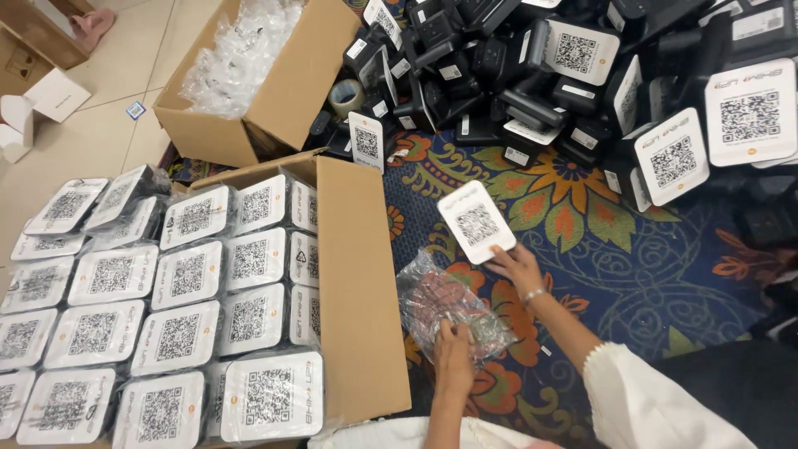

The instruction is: The person packs QR-coded electronic devices into plastic bags and organizes them into cardboard boxes.

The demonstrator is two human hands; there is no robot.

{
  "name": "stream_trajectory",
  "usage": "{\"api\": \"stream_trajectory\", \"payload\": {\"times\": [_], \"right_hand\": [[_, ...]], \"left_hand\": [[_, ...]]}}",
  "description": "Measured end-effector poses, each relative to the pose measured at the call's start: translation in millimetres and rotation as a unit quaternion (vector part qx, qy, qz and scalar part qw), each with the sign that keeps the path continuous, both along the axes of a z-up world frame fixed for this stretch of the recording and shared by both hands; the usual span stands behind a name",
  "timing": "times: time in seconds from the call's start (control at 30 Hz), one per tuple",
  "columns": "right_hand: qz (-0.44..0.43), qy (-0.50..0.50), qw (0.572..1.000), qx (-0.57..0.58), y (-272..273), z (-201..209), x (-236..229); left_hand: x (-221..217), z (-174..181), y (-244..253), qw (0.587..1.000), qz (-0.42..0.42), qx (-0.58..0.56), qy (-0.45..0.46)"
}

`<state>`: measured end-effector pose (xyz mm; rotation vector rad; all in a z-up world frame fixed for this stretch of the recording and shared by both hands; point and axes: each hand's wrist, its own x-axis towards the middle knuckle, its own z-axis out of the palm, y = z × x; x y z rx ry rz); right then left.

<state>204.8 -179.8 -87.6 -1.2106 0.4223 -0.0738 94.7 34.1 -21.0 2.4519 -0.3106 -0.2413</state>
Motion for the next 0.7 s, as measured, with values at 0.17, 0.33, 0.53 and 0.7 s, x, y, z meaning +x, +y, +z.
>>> {"api": "stream_trajectory", "payload": {"times": [0.17, 0.33, 0.53, 0.7], "right_hand": [[-0.091, 0.022, 0.990, 0.103, -14.1, 40.5, -144.1], [-0.138, 0.034, 0.982, 0.127, -36.2, 47.7, -229.1], [-0.083, -0.025, 0.958, 0.272, -51.1, 62.3, -260.0], [0.064, -0.068, 0.950, 0.298, -59.8, 59.0, -285.1]], "left_hand": [[-3.0, 4.1, -0.5, 1.000, -0.004, 0.000, -0.002], [-13.3, 8.6, -10.9, 0.998, -0.017, 0.060, -0.007], [-39.6, 79.7, -21.1, 0.991, -0.059, 0.067, -0.096], [-45.1, 81.2, -19.8, 0.988, -0.048, 0.070, -0.125]]}}
